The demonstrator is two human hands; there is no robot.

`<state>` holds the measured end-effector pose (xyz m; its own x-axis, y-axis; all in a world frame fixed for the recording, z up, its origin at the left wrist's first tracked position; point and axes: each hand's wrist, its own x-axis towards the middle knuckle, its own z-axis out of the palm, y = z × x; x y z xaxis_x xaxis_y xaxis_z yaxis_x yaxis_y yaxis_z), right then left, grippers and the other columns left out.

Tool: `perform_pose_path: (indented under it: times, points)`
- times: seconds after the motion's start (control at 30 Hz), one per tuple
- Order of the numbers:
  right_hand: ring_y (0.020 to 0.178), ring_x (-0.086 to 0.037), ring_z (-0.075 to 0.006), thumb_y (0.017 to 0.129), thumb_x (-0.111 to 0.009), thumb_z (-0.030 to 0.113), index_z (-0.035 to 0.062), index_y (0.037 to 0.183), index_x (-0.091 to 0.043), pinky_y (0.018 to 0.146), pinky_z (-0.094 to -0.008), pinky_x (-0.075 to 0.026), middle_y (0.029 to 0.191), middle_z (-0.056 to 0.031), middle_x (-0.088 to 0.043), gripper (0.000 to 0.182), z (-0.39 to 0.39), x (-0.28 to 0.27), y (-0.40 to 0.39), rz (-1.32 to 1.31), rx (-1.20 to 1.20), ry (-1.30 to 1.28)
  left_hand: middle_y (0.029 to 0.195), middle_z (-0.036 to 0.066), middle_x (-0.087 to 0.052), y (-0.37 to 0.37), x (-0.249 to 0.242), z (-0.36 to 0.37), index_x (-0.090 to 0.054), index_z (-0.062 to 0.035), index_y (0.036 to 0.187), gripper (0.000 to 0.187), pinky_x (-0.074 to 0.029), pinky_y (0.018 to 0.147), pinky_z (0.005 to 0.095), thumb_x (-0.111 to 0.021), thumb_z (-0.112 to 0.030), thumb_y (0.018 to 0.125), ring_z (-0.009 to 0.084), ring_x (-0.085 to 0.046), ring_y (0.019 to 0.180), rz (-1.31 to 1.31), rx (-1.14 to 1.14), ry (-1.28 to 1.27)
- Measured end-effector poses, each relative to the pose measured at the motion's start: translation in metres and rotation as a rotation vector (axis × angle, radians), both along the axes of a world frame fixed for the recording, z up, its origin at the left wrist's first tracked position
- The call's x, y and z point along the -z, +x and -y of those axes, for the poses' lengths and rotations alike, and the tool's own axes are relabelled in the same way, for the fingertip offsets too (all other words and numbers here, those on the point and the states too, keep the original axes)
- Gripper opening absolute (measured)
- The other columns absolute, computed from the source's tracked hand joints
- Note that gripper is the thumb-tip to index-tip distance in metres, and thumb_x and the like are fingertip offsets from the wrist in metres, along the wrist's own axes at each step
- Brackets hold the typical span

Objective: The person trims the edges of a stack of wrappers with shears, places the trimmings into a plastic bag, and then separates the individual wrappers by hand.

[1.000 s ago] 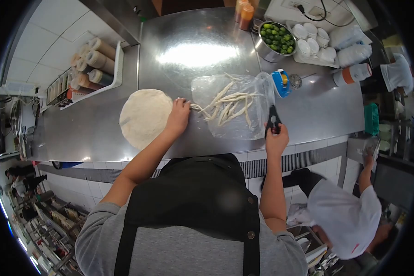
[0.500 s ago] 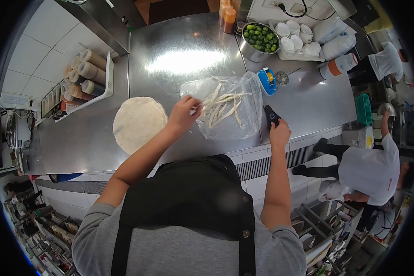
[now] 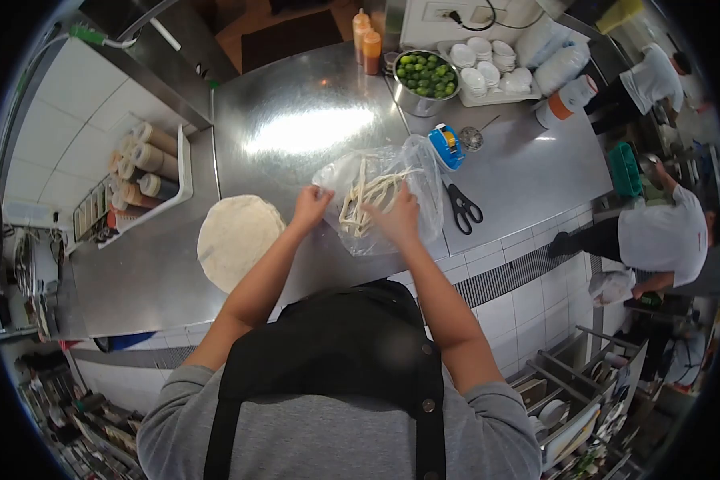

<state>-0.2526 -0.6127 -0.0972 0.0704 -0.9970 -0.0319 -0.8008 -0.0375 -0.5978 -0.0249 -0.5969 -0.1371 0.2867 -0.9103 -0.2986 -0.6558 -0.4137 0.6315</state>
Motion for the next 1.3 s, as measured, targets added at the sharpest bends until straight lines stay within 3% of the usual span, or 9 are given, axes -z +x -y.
perform_pose_path:
  times: [0.07,0.2,0.33,0.47,0.77,0.93,1.1,1.23,1.3]
  points:
    - [0.122,-0.049,-0.0414,0.074,-0.078,0.056,-0.0053,0.140,-0.041,0.106,-0.0469,-0.037,0.131,-0.0287,-0.050,0.097,-0.004,-0.007,0.026,-0.065,0.075,0.040,0.112,0.017,-0.064,-0.021,0.021,0.000,-0.060,0.0023,0.117,0.037,-0.052,0.087,0.0465,-0.062,-0.026,0.094,0.0312,-0.064,0.100,-1.228,-0.269,-0.004]
    - [0.121,-0.053,-0.0364,0.088,-0.064,0.051,-0.0009,0.142,-0.041,0.099,-0.0421,-0.045,0.134,-0.0236,-0.051,0.079,0.007,0.049,0.041,0.667,0.192,0.155,0.118,0.017,-0.063,-0.051,-0.030,-0.006,-0.060,-0.0017,0.120,0.030,-0.052,0.091,0.0471,-0.058,-0.019,0.096,0.0310,-0.064,0.103,-2.009,-0.347,0.138]
    - [0.109,-0.062,-0.0261,0.100,-0.049,0.037,0.0012,0.139,-0.046,0.093,-0.0379,-0.050,0.127,-0.0115,-0.058,0.053,0.007,0.013,0.007,1.798,0.124,0.746,0.119,0.017,-0.063,-0.065,-0.085,-0.001,-0.059,-0.0010,0.119,0.028,-0.052,0.093,0.0441,-0.051,-0.018,0.099,0.0278,-0.064,0.106,-1.785,-0.147,0.161]
    - [0.102,-0.065,-0.0249,0.098,-0.051,0.028,0.0048,0.137,-0.051,0.091,-0.0382,-0.052,0.119,-0.0099,-0.062,0.045,0.009,0.006,-0.017,1.876,0.147,0.868,0.118,0.017,-0.064,-0.052,-0.078,0.001,-0.057,0.0017,0.120,0.033,-0.053,0.091,0.0427,-0.051,-0.024,0.100,0.0263,-0.065,0.104,-1.474,-0.127,0.055]
    - [0.051,-0.052,-0.0078,0.091,-0.067,0.024,0.0073,0.111,-0.066,0.041,-0.0265,-0.042,0.074,-0.0006,-0.056,0.026,0.015,-0.013,-0.066,0.694,0.306,0.381,0.091,0.012,-0.072,0.046,-0.153,-0.019,-0.067,0.0064,0.096,0.013,-0.054,0.076,0.0303,-0.061,-0.001,0.087,0.0195,-0.068,0.083,-0.655,0.051,-0.289]
    - [0.122,-0.050,-0.0357,0.090,-0.066,0.029,0.0036,0.117,-0.065,0.100,-0.0472,-0.040,0.132,-0.0199,-0.052,0.036,0.068,0.022,-0.080,0.046,-0.004,-0.087,0.085,0.002,-0.063,0.049,-0.170,-0.022,-0.065,-0.0002,0.102,0.025,-0.045,0.065,0.0259,-0.056,0.006,0.079,0.0097,-0.057,0.075,-0.670,0.096,-0.534]
    - [0.144,-0.025,-0.0368,0.089,-0.065,0.038,0.0088,0.142,-0.046,0.116,-0.0534,-0.022,0.153,-0.0206,-0.030,0.063,0.055,0.042,-0.075,-0.283,-0.273,-0.170,0.079,-0.006,-0.047,0.072,-0.151,-0.033,-0.051,-0.0110,0.086,0.008,-0.039,0.061,0.0210,-0.050,-0.008,0.093,0.0055,-0.048,0.071,-0.767,-0.162,-0.709]
    - [0.148,-0.019,-0.0369,0.087,-0.062,0.051,0.0098,0.153,-0.028,0.119,-0.0536,-0.012,0.157,-0.0197,-0.024,0.085,0.008,0.054,-0.051,-0.237,-0.362,-0.191,0.111,0.008,-0.056,0.077,-0.112,-0.076,-0.056,-0.0068,0.122,0.037,-0.049,0.085,0.0325,-0.065,-0.022,0.090,0.0187,-0.058,0.104,-0.874,-0.639,-0.812]
    - [0.147,-0.019,-0.0377,0.086,-0.063,0.052,0.0097,0.153,-0.029,0.119,-0.0534,-0.012,0.158,-0.0197,-0.023,0.086,-0.008,0.045,-0.032,-0.185,-0.468,-0.157,0.112,0.013,-0.053,0.067,-0.120,-0.104,-0.055,-0.0089,0.127,0.053,-0.050,0.084,0.0350,-0.076,-0.017,0.079,0.0275,-0.058,0.104,0.364,-0.161,-0.630]
